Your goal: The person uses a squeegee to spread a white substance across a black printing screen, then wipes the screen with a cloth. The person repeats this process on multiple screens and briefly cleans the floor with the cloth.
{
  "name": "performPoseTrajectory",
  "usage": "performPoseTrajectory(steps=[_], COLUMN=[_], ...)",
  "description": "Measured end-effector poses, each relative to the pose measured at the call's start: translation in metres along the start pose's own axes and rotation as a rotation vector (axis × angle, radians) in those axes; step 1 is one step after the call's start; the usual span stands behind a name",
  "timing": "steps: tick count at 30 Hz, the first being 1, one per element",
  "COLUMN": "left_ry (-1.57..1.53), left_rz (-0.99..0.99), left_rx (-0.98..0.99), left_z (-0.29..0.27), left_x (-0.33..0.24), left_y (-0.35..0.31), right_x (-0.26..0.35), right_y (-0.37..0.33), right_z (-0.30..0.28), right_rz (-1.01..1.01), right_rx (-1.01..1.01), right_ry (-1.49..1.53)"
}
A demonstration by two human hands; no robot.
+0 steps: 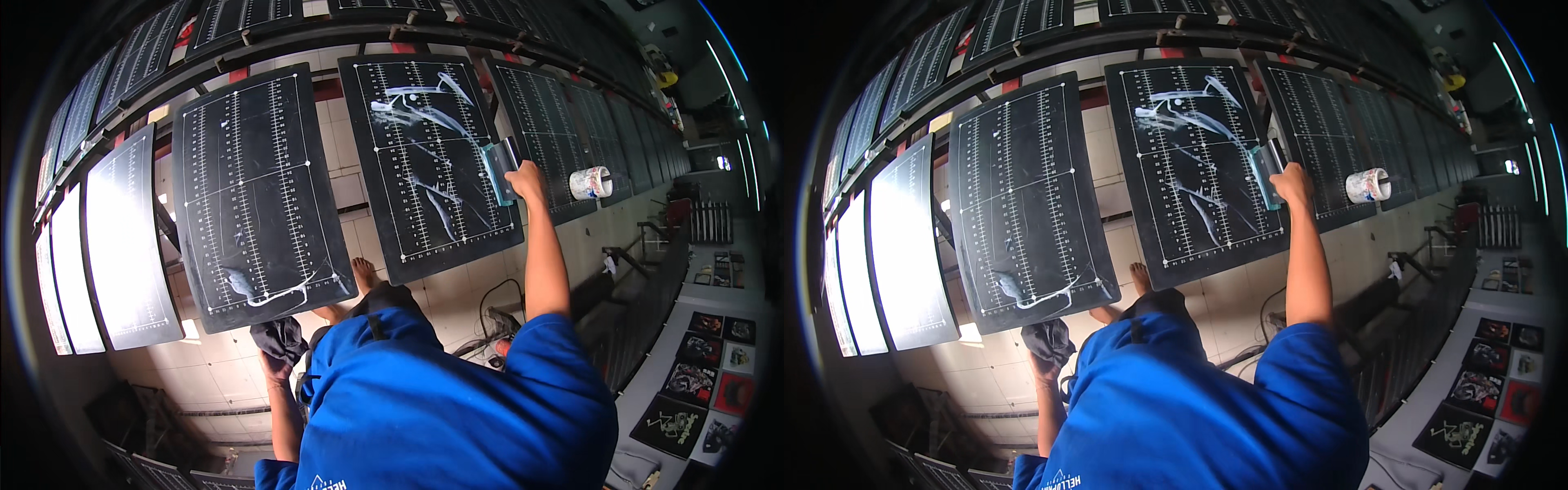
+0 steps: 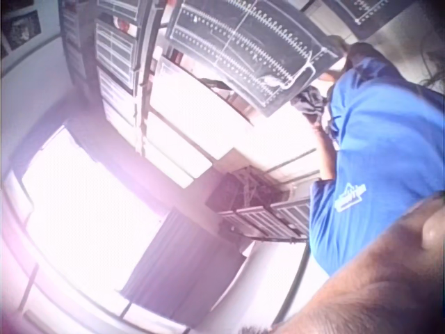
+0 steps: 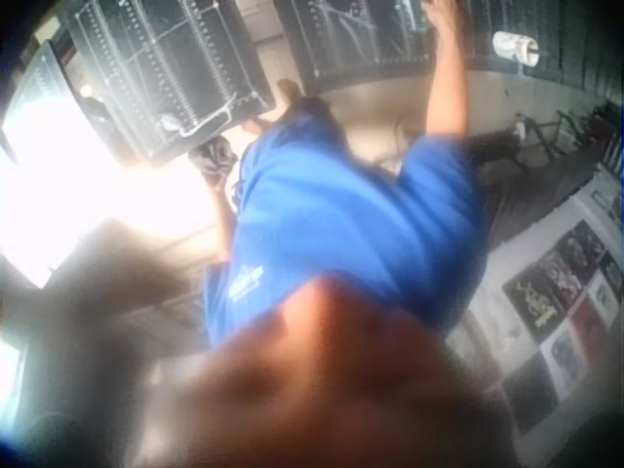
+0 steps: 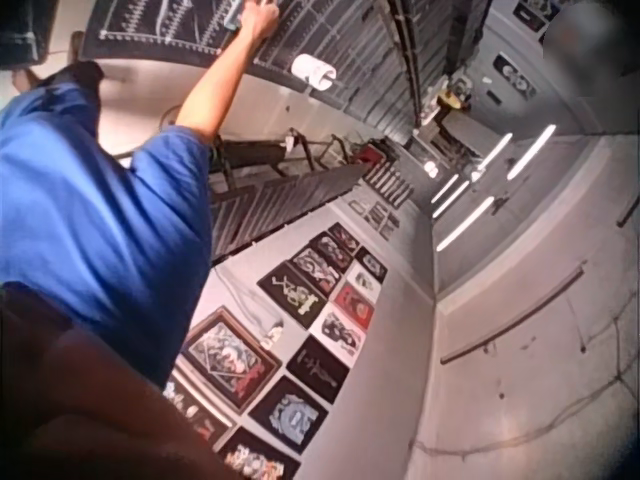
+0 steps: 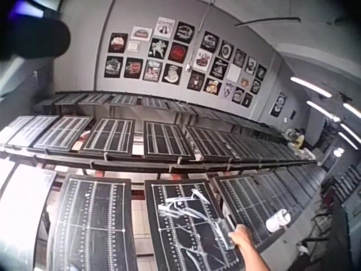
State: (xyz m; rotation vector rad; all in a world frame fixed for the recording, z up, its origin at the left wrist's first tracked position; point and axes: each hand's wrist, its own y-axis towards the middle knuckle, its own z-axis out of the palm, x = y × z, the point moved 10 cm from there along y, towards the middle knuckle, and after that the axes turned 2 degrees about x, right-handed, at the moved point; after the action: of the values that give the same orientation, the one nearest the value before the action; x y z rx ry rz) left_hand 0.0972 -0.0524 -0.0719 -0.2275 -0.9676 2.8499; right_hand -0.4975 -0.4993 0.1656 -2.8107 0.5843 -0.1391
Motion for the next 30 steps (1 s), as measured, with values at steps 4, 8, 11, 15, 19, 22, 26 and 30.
performPoseTrajectory(steps=[4, 8, 11, 15, 19, 22, 26, 30], left_ry=[-0.017, -0.074, -0.076, -0.071, -0.110, -0.105, -0.134, -0.144], left_rz=[0.000, -0.014, -0.019, -0.008, -0.007, 0.034, 0.077, 0.133], left_rx=[0.036, 0.028, 0.042, 0.030, 0.035, 0.052, 0.048, 0.033], left_z=[0.016, 0.024, 0.038, 0.034, 0.013, -0.013, -0.006, -0.012], left_x=[0.004, 0.006, 0.006, 0.002, -0.003, -0.004, 0.008, 0.026], left_y=[0.009, 0.006, 0.006, 0.004, 0.009, 0.013, 0.013, -0.004], right_x=[-0.030, -0.030, -0.051, -0.067, -0.050, 0.042, 0.209, 0.418], right_y=[-0.017, -0.044, -0.058, -0.091, -0.110, -0.107, -0.079, -0.089], right_z=[0.002, 0.007, 0.015, 0.015, -0.004, -0.026, -0.031, -0.020], right_rz=[0.016, 0.077, 0.078, 0.182, 0.163, -0.089, -0.641, -0.896], right_rx=[-0.036, 0.019, 0.044, 0.059, 0.084, 0.120, -0.141, -0.105], right_ry=[-0.002, -0.016, 0.000, -0.061, -0.150, -0.041, 0.217, 0.209])
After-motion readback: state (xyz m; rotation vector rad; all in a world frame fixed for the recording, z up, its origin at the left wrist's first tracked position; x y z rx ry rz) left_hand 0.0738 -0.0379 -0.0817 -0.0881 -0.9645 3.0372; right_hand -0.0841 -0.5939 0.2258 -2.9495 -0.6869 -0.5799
